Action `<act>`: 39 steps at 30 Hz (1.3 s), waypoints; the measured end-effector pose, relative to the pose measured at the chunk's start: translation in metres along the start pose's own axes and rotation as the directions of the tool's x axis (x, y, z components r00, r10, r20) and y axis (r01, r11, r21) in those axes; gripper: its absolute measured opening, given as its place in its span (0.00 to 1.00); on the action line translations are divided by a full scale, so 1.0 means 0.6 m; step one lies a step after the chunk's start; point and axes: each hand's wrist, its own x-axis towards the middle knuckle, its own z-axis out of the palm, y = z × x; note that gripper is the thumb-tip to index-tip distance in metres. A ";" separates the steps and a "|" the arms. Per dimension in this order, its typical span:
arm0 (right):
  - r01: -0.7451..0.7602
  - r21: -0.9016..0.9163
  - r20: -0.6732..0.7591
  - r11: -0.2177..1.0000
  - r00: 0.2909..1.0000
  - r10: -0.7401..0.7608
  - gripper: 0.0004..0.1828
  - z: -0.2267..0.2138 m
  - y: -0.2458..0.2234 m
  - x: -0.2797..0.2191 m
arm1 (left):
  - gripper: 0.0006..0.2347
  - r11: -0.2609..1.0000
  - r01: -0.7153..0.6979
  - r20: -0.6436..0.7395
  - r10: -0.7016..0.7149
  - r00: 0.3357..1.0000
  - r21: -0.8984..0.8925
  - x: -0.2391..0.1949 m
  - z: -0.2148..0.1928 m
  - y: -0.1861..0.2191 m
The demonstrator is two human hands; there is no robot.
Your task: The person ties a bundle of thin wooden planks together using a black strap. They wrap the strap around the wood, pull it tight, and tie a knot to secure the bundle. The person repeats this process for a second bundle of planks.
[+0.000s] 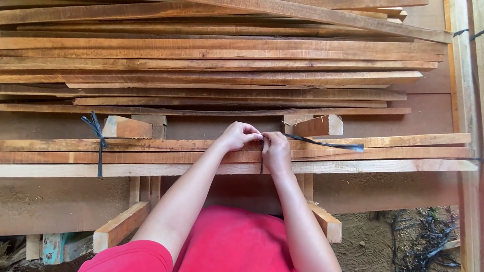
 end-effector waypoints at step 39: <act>-0.193 -0.105 -0.053 0.976 0.981 0.188 0.07 -0.009 0.008 -0.001 | 0.16 0.966 0.092 0.121 -0.065 0.991 -0.240 0.032 0.009 -0.009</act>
